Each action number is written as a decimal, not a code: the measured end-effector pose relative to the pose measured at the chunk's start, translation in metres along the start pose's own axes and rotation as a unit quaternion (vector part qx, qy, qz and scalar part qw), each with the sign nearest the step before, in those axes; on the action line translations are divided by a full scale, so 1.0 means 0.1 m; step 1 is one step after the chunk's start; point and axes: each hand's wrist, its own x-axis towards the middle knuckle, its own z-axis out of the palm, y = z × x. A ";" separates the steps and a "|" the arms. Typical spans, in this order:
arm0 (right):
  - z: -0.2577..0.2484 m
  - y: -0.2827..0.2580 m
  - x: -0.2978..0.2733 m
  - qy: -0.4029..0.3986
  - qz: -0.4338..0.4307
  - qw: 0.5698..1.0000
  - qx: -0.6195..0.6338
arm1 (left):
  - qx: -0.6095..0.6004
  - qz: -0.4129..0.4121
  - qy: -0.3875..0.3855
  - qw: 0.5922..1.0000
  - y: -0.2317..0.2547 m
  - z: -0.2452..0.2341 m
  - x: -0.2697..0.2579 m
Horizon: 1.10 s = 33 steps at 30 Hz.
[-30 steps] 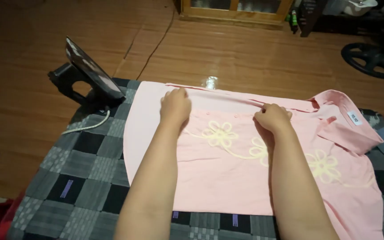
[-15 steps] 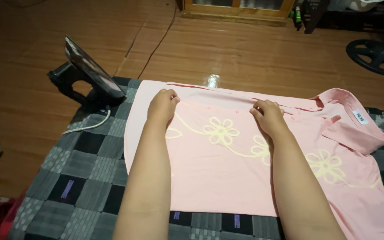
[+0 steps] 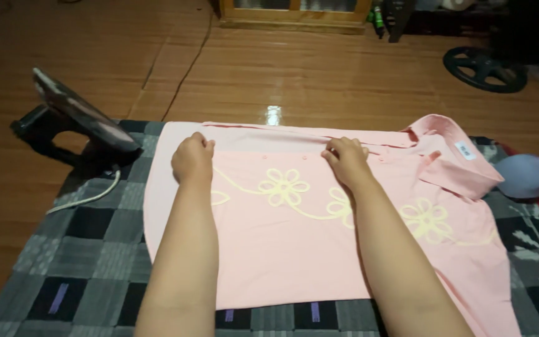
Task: Ironing and folding a pink shirt on a low board.
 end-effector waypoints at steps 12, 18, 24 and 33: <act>-1.04 0.43 0.18 0.044 -0.090 0.994 -0.043 | 0.036 0.124 -0.183 0.975 0.66 -0.01 -0.25; -1.72 1.09 -0.17 -0.017 0.109 0.975 -0.192 | 0.180 0.135 -0.162 0.961 0.40 0.07 -0.10; -1.53 1.63 -0.33 -0.027 0.174 0.972 -0.158 | 0.175 0.120 -0.161 0.964 0.34 -0.02 -0.05; -1.39 1.80 -0.44 0.089 0.118 0.987 -0.065 | 0.073 0.138 -0.139 0.978 -0.16 0.30 0.14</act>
